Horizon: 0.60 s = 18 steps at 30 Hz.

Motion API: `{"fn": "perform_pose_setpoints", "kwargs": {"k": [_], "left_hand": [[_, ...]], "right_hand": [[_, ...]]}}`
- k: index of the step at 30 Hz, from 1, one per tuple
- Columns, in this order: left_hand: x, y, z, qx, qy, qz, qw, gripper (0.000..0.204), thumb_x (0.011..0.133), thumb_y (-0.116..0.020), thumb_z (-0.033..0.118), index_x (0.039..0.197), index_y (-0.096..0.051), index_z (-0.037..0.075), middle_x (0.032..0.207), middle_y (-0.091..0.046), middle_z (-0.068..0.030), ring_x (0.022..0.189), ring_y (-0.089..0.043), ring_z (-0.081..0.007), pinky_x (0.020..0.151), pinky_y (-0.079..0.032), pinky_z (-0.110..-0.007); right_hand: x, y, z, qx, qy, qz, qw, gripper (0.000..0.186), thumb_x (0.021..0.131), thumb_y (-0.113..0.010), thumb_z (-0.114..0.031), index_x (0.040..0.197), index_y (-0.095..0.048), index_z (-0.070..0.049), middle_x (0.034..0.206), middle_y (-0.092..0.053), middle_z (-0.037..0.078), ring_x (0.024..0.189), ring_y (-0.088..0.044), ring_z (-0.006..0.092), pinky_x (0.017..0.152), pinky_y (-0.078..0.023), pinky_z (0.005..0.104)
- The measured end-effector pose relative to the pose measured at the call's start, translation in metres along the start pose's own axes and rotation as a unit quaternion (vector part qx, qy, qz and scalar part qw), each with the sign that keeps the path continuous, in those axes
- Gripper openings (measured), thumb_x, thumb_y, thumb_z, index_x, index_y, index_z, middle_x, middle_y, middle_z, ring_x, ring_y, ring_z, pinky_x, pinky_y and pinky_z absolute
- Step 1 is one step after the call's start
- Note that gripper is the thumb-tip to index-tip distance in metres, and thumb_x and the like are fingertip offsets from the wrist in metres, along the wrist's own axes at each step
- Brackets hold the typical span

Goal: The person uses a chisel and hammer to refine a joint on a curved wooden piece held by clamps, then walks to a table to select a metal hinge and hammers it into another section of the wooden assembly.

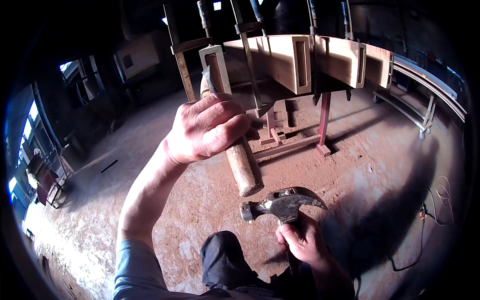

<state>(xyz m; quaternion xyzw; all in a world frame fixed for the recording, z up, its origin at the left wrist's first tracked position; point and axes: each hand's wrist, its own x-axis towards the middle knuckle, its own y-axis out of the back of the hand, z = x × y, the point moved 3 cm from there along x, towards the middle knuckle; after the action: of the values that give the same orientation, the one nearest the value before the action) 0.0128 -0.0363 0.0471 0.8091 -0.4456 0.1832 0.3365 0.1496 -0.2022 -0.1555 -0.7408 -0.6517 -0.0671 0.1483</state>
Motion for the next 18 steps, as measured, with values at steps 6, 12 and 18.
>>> {"fn": "perform_pose_setpoints", "kwargs": {"k": [6, 12, 18], "left_hand": [[0.012, -0.008, 0.001, 0.017, 0.039, 0.036, 0.998, 0.036, 0.063, -0.081, 0.014, 0.092, -0.062, 0.007, 0.082, -0.056, -0.008, 0.074, -0.062, -0.0223, 0.055, -0.053, -0.031], [0.006, -0.019, -0.014, 0.054, 0.061, 0.07, 0.994, 0.028, 0.068, -0.079, 0.008, 0.088, -0.06, 0.008, 0.074, -0.059, -0.0033, 0.07, -0.062, -0.0191, 0.057, -0.054, -0.029], [0.0, -0.022, -0.016, 0.069, 0.059, 0.089, 0.992, 0.029, 0.065, -0.076, 0.006, 0.088, -0.059, 0.009, 0.075, -0.061, -0.0024, 0.071, -0.063, -0.018, 0.058, -0.053, -0.028]], "right_hand": [[-0.01, 0.004, -0.002, 0.007, 0.028, 0.0, 1.0, 0.025, 0.095, -0.062, -0.023, 0.095, -0.054, 0.001, 0.066, -0.056, 0.001, 0.057, -0.052, 0.0068, 0.052, -0.044, 0.023], [-0.014, 0.008, -0.017, 0.001, 0.032, 0.019, 0.999, 0.028, 0.095, -0.061, -0.026, 0.091, -0.054, 0.001, 0.066, -0.058, 0.004, 0.056, -0.055, 0.0097, 0.052, -0.046, 0.0242], [-0.016, 0.009, -0.03, 0.004, 0.048, 0.024, 0.999, 0.024, 0.096, -0.059, -0.02, 0.086, -0.054, 0.001, 0.068, -0.058, 0.007, 0.056, -0.055, 0.0113, 0.052, -0.048, 0.0255]]}}
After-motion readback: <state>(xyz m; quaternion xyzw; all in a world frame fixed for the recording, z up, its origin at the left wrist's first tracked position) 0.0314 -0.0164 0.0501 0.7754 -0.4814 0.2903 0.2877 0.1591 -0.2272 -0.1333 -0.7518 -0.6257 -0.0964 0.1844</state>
